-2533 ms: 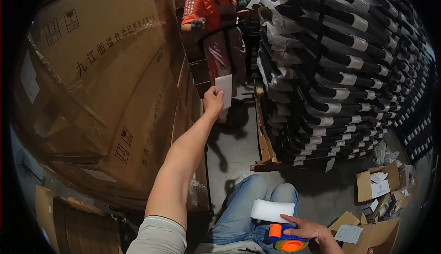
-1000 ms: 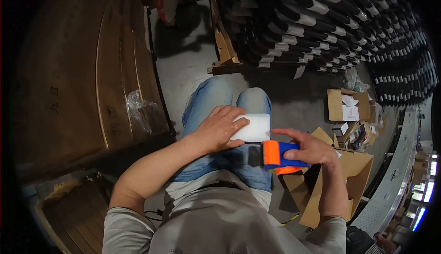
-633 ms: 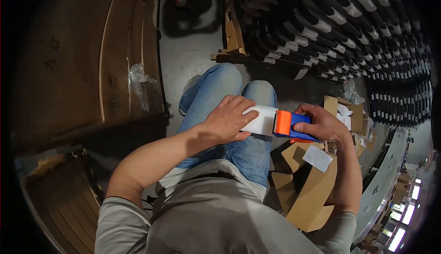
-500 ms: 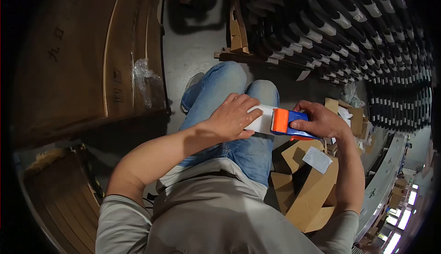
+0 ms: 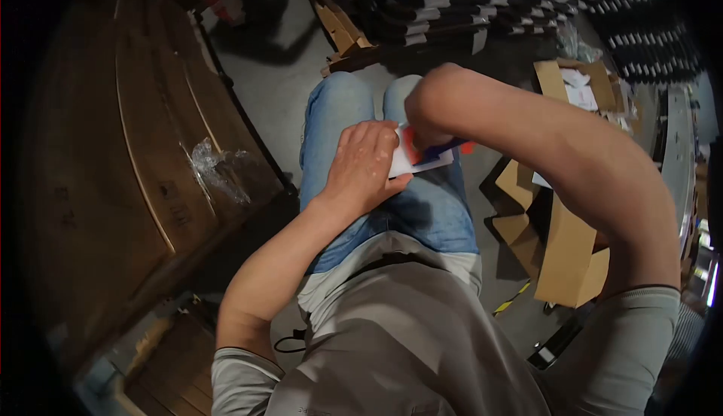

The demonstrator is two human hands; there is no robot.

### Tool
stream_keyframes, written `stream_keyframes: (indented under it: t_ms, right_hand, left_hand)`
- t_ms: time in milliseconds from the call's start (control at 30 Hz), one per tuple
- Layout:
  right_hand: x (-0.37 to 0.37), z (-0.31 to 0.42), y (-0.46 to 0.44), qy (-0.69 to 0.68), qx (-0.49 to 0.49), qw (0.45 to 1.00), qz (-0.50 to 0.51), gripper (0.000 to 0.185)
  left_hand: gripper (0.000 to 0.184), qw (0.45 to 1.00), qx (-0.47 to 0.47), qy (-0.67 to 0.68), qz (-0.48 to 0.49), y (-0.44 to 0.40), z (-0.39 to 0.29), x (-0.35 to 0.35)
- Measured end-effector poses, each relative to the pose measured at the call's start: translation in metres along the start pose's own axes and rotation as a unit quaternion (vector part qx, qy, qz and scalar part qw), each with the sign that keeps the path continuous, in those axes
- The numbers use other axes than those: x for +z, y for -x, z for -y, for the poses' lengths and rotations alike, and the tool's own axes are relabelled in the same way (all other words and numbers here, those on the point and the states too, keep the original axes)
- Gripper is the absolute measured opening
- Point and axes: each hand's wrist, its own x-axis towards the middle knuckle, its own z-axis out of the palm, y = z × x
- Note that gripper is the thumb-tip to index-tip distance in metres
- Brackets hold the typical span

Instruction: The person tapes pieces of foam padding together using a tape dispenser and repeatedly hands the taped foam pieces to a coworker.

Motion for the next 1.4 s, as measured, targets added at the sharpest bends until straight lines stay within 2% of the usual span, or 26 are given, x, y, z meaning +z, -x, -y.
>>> stream_keyframes:
  t_ms: [33, 100, 200, 300, 333, 433, 600, 733, 967, 1133, 1367, 1400]
  right_hand:
    - [-0.007, 0.004, 0.002, 0.016, -0.019, 1.0, 0.013, 0.048]
    - [0.0, 0.004, -0.005, 0.025, 0.006, 0.999, 0.025, 0.05]
    - [0.029, -0.02, -0.009, -0.085, 0.039, 0.995, -0.046, 0.063]
    - [0.062, -0.072, 0.003, -0.204, -0.085, 0.97, -0.103, 0.071]
    - [0.077, -0.08, 0.001, -0.197, -0.088, 0.971, -0.1, 0.071]
    - [0.106, -0.092, -0.003, -0.358, -0.125, 0.921, -0.087, 0.075]
    - [0.112, -0.096, -0.002, -0.333, -0.137, 0.923, -0.134, 0.075]
    - [0.111, -0.098, -0.005, -0.289, -0.135, 0.936, -0.151, 0.075]
    - [0.135, -0.119, -0.012, -0.337, -0.155, 0.911, -0.18, 0.071]
    - [0.156, -0.148, 0.008, -0.347, -0.101, 0.915, -0.182, 0.066]
    - [0.148, -0.13, 0.013, -0.284, -0.058, 0.938, -0.19, 0.067]
    - [0.141, -0.125, 0.015, -0.254, -0.024, 0.953, -0.166, 0.067]
  left_hand:
    - [0.062, 1.0, 0.017, 0.0, 0.015, 0.001, -0.001, 0.0]
    - [0.059, 1.0, 0.004, -0.008, 0.016, 0.002, -0.002, -0.003]
    - [0.058, 1.0, 0.02, -0.011, 0.003, 0.002, -0.002, -0.008]
    - [0.057, 0.999, 0.048, -0.002, -0.021, 0.004, 0.002, -0.005]
    - [0.057, 0.999, 0.042, -0.001, -0.027, 0.005, 0.001, -0.005]
    - [0.06, 0.999, 0.035, -0.008, 0.017, 0.002, -0.006, -0.006]
    - [0.058, 0.988, 0.075, -0.125, 0.054, -0.008, -0.02, -0.011]
    - [0.055, 0.985, 0.083, -0.12, 0.094, -0.012, -0.015, -0.009]
    - [0.061, 0.99, 0.087, -0.066, 0.092, -0.012, -0.001, -0.006]
    - [0.064, 0.991, 0.088, -0.062, 0.084, -0.01, 0.005, -0.003]
    - [0.067, 0.992, 0.086, -0.049, 0.072, -0.013, 0.0, -0.002]
    - [0.068, 0.993, 0.082, -0.052, 0.072, -0.013, 0.0, -0.002]
